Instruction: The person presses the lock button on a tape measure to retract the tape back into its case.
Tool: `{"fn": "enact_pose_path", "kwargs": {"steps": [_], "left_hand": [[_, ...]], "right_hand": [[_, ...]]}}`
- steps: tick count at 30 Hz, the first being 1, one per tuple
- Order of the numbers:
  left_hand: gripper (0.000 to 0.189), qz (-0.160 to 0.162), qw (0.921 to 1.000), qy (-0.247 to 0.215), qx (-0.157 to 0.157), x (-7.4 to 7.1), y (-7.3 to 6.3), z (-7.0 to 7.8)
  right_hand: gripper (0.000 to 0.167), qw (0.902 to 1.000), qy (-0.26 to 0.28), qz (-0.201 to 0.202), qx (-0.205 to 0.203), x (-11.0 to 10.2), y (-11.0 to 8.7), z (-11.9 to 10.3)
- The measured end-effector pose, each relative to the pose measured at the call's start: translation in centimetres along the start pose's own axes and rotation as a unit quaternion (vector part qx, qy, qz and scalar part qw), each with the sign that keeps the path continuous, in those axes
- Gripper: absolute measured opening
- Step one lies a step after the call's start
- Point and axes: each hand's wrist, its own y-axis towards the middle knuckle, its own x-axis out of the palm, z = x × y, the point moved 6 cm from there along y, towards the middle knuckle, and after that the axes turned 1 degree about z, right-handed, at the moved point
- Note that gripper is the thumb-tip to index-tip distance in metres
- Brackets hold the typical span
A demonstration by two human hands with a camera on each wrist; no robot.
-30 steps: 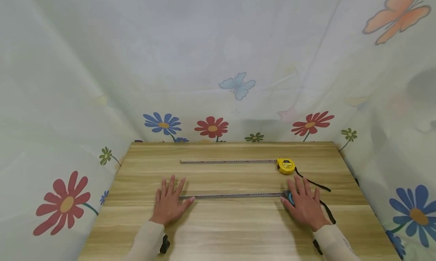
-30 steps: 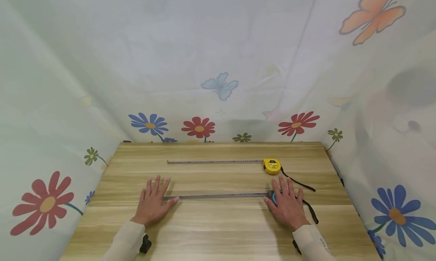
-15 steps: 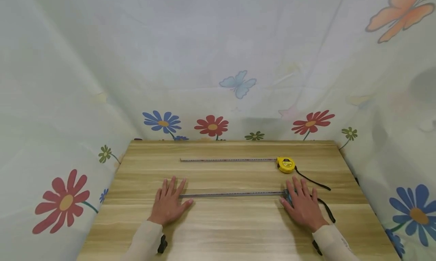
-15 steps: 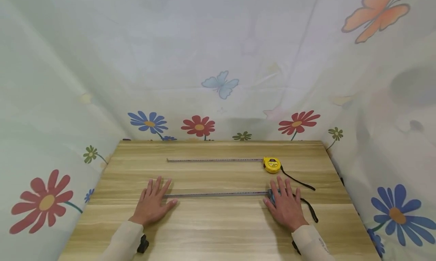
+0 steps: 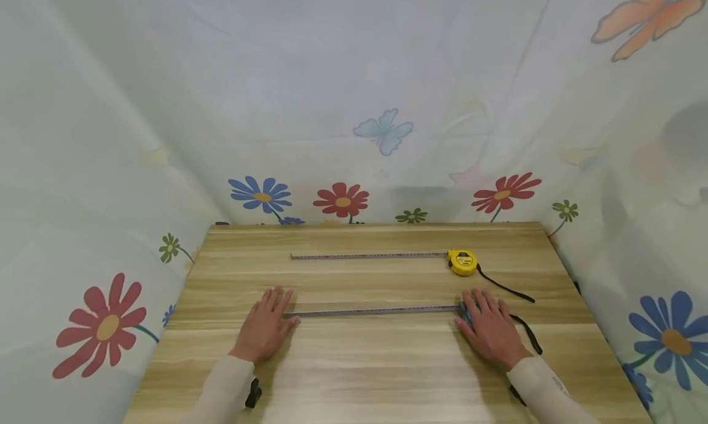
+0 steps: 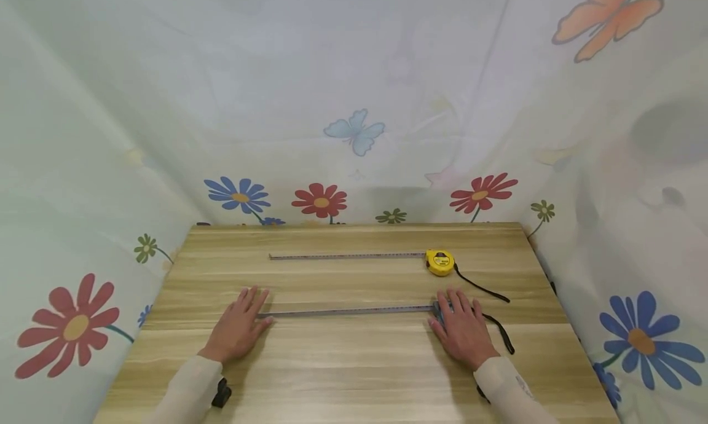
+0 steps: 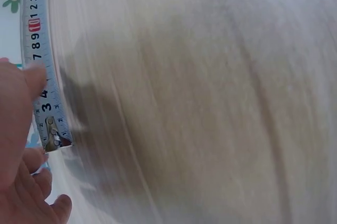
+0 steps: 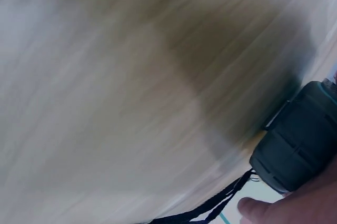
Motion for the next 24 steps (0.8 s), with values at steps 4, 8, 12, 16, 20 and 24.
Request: {"fn": "enact_pose_path", "kwargs": {"steps": [4, 8, 12, 16, 20, 24], "left_hand": [[0.057, 0.027, 0.9992, 0.020, 0.023, -0.5, 0.0, 0.0], [0.044, 0.054, 0.9973, 0.033, 0.038, -0.7, 0.1, 0.1], [0.031, 0.056, 0.9980, 0.016, 0.025, -0.9, 0.3, 0.1], [0.024, 0.048, 0.9985, 0.006, 0.027, -0.9, 0.6, 0.0], [0.020, 0.051, 0.9980, 0.003, 0.036, -0.9, 0.9, 0.0], [0.017, 0.050, 0.9983, -0.005, 0.029, -1.0, 1.0, 0.0]], "right_hand": [[0.062, 0.9995, -0.018, 0.015, -0.023, 0.0, 0.2, 0.0], [0.059, 0.9984, -0.030, 0.026, -0.040, 0.1, 0.3, 0.2], [0.057, 0.9974, -0.036, 0.034, -0.053, 0.3, 0.4, 0.4], [0.056, 0.9967, -0.041, 0.037, -0.060, 0.4, 0.4, 0.5], [0.056, 0.9964, -0.043, 0.040, -0.062, 0.4, 0.6, 0.7], [0.055, 0.9960, -0.045, 0.044, -0.063, 0.4, 0.6, 0.9]]}}
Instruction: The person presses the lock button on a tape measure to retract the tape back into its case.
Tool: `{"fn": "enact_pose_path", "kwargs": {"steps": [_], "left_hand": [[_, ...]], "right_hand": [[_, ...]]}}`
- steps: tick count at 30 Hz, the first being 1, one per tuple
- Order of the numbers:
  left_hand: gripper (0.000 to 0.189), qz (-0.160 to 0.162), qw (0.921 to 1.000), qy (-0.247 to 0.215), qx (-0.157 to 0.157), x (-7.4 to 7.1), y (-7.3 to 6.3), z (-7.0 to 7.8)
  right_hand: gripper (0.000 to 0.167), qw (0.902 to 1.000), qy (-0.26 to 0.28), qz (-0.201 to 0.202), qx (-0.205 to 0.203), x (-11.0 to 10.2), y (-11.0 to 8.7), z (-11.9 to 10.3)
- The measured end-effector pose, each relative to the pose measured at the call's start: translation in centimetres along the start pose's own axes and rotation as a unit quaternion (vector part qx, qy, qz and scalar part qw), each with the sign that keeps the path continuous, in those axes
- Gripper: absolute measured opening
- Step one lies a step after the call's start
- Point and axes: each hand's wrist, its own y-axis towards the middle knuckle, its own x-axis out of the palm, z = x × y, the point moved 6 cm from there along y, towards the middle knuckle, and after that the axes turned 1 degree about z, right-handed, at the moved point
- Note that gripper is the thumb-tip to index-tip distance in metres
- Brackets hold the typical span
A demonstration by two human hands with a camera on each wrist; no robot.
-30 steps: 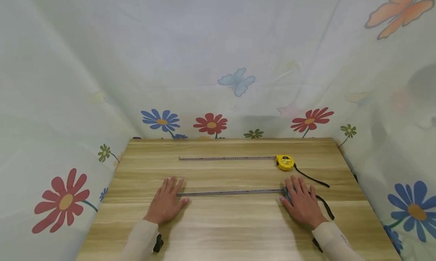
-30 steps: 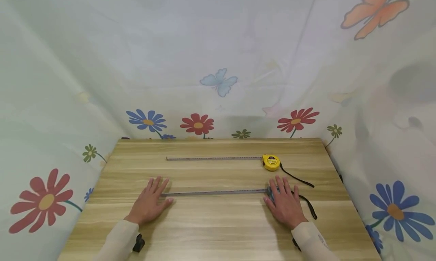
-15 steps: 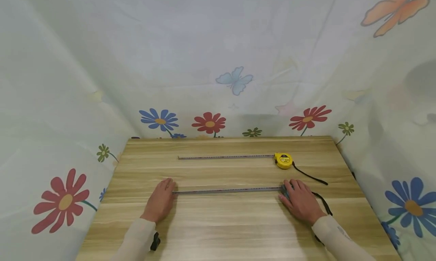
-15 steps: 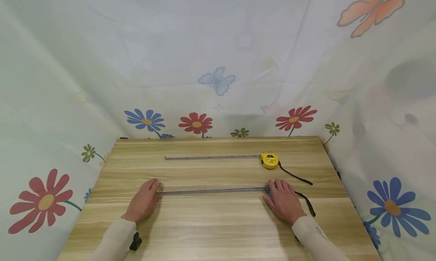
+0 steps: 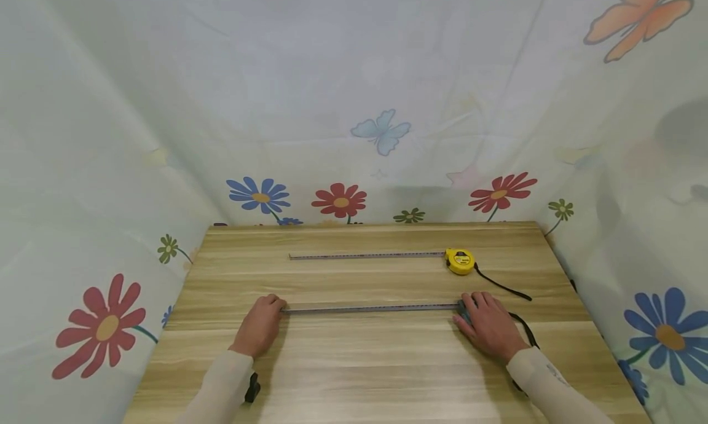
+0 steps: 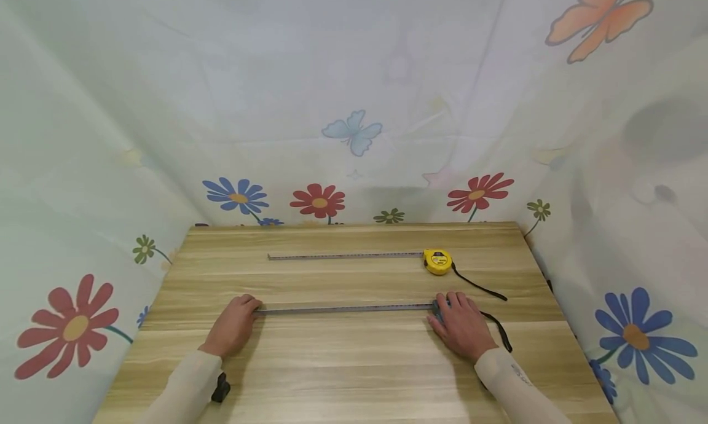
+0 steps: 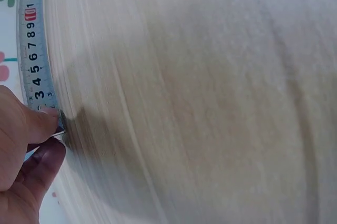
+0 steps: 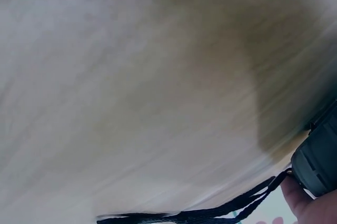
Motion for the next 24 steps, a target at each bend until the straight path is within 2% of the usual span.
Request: {"fn": "enact_pose_path", "kwargs": {"steps": [10, 17, 20, 24], "left_hand": [[0.013, -0.016, 0.9999, -0.005, -0.005, -0.2, 0.2, -0.2], [0.010, -0.012, 0.9992, -0.037, -0.002, -0.9, 0.4, -0.6], [0.009, 0.002, 0.9987, -0.049, 0.012, -1.4, 0.6, -0.6], [0.008, 0.009, 0.9982, -0.052, 0.029, -1.9, 0.8, -0.4]], "right_hand": [[0.054, 0.9999, 0.004, 0.005, -0.009, -0.1, -0.2, 0.4], [0.058, 0.9999, 0.009, 0.001, -0.006, -1.1, 0.1, 0.6], [0.055, 0.9998, 0.006, 0.015, -0.014, -2.0, 0.4, 0.8], [0.048, 0.9978, -0.008, 0.058, -0.033, -3.5, 0.4, 0.9]]}}
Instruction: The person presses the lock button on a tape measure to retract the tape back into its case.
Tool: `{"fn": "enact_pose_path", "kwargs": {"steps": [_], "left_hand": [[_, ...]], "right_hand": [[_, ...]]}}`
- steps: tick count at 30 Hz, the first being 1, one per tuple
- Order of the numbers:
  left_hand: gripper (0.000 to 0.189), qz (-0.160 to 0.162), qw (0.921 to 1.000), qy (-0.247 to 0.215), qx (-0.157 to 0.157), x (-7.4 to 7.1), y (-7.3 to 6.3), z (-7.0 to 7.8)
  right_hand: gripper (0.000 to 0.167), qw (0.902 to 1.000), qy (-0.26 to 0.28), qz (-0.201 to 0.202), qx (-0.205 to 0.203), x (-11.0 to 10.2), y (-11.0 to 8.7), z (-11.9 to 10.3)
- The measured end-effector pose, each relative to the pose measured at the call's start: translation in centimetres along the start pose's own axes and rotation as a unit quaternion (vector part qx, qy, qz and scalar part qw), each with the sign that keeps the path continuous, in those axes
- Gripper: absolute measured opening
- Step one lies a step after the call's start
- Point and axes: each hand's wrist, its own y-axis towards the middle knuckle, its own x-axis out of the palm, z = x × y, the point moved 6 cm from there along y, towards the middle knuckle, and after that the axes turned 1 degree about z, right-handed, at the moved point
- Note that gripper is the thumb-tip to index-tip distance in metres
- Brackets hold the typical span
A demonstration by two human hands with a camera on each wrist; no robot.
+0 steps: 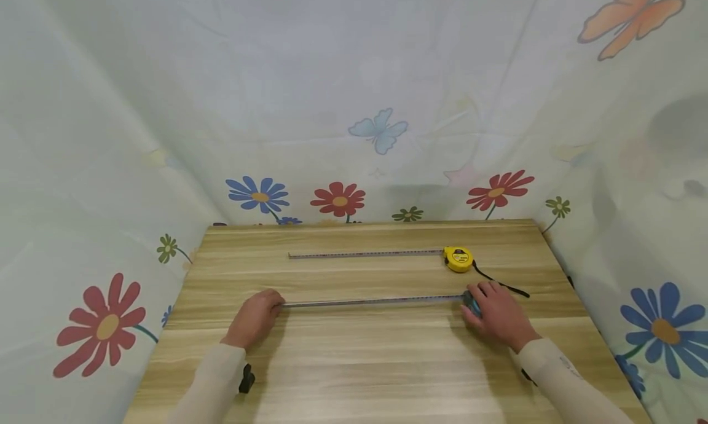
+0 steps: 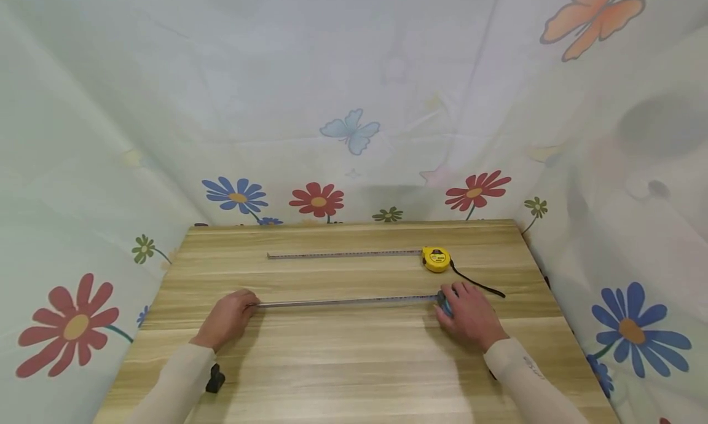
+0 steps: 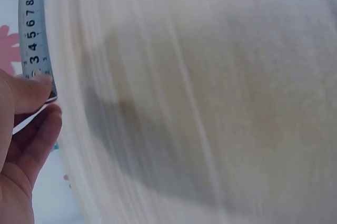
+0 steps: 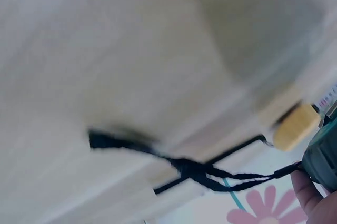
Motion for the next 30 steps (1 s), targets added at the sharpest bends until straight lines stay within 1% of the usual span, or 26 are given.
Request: {"fn": "enact_pose_path", "kwargs": {"steps": [2, 5, 9, 14, 18, 21, 23, 26, 30], "left_hand": [[0.008, 0.000, 1.0000, 0.000, 0.006, -0.3, 0.1, 0.1], [0.008, 0.005, 1.0000, -0.005, 0.003, -0.8, 0.1, 0.2], [0.008, 0.023, 0.9997, -0.004, 0.001, -1.8, 0.4, 0.3], [0.009, 0.049, 0.9988, -0.002, 0.010, -3.4, 0.6, 0.3], [0.010, 0.059, 0.9981, -0.019, 0.005, -4.6, 0.7, 0.1], [0.012, 0.061, 0.9975, -0.035, -0.005, -5.3, 0.8, -0.1], [0.012, 0.062, 0.9967, -0.050, -0.016, -5.8, 0.9, -0.2], [0.012, 0.060, 0.9936, -0.087, -0.041, -6.5, 0.9, -0.5], [0.012, 0.061, 0.9855, -0.141, -0.072, -7.2, 1.0, -0.8]], "right_hand": [[0.046, 0.9997, -0.005, 0.020, -0.010, -0.9, 0.0, -0.1], [0.045, 0.9993, -0.003, 0.034, -0.016, -2.2, 0.2, -0.2], [0.046, 0.9989, -0.005, 0.041, -0.022, -3.7, 0.8, -0.5], [0.045, 0.9980, -0.002, 0.054, -0.034, -5.2, 1.4, -0.9], [0.044, 0.9984, 0.011, 0.044, -0.034, -6.1, 1.7, -1.1], [0.047, 0.9991, 0.014, 0.028, -0.028, -6.8, 2.0, -1.3], [0.046, 0.9992, 0.013, 0.025, -0.027, -7.3, 2.2, -1.5], [0.042, 0.9987, 0.010, 0.037, -0.034, -8.1, 2.5, -1.8], [0.040, 0.9973, 0.010, 0.057, -0.044, -9.2, 2.7, -2.0]]}}
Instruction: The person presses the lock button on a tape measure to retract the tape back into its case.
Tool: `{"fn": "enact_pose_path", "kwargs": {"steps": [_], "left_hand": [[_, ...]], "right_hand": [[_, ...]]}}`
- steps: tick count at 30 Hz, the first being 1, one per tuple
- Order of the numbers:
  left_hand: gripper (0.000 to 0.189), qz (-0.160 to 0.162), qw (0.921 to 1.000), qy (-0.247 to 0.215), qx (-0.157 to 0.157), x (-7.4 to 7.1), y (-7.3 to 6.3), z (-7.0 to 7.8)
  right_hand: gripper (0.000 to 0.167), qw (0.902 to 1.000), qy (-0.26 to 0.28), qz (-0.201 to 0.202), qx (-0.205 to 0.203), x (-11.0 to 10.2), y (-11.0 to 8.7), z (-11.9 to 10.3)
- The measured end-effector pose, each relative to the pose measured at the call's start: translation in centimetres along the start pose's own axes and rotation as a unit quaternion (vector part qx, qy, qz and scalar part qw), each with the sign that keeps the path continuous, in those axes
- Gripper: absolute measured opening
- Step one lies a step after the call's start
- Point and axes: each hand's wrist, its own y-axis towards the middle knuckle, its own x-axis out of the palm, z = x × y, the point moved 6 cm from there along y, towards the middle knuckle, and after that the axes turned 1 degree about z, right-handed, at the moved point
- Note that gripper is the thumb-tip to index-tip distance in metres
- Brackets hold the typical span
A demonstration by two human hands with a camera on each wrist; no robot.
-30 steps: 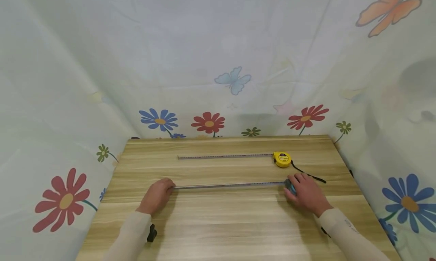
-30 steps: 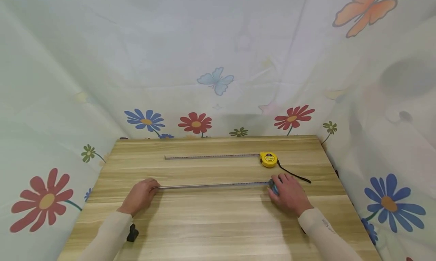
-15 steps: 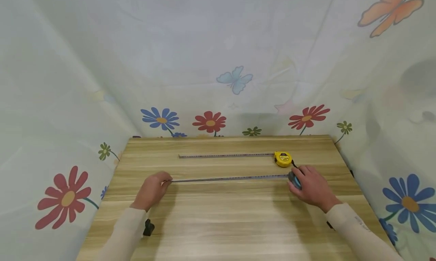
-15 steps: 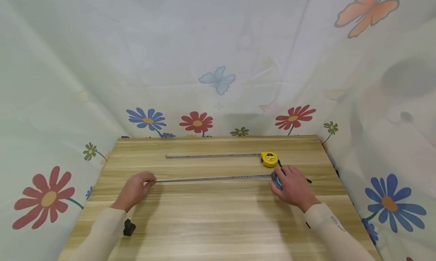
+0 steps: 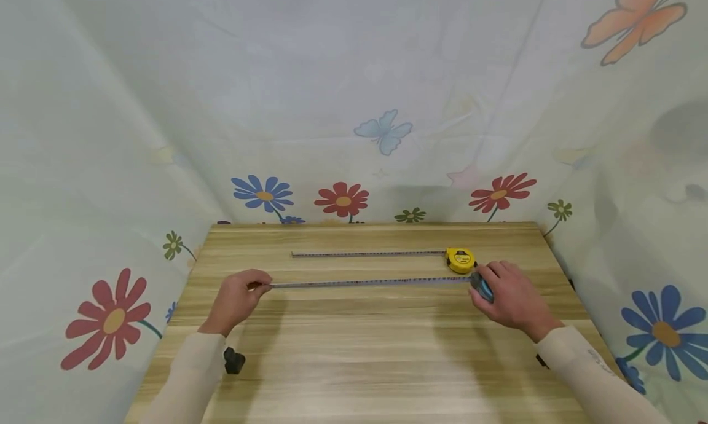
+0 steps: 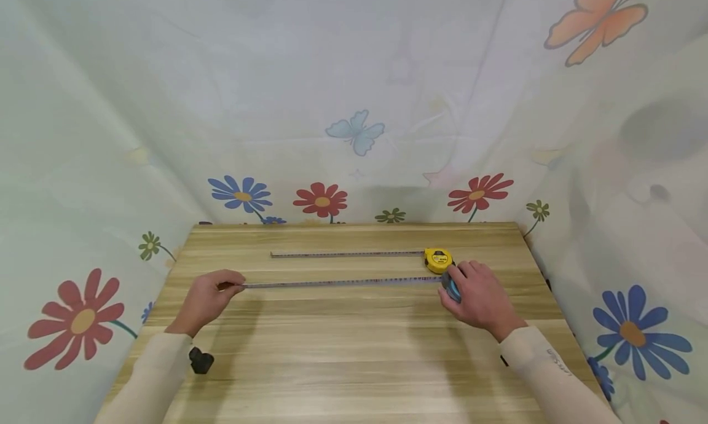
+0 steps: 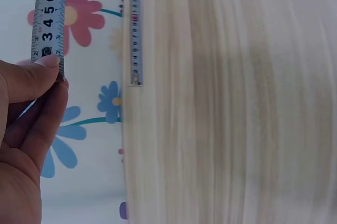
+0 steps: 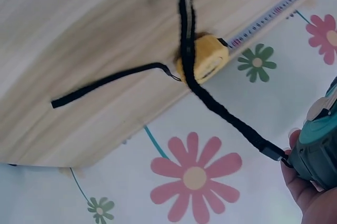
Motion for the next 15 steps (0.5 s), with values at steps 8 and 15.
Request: {"fn": "enact_pose_path", "kwargs": {"steps": [8, 15], "left_hand": [[0.013, 0.002, 0.9975, -0.048, -0.052, -1.3, 0.4, -0.2], [0.010, 0.003, 0.9934, -0.085, -0.078, -2.8, 1.0, 0.8]], "right_hand": [[0.039, 0.9994, 0.007, 0.032, -0.011, -1.6, 0.7, -0.2], [0.035, 0.9994, 0.007, 0.033, -0.009, -3.3, 1.4, -0.2]]}}
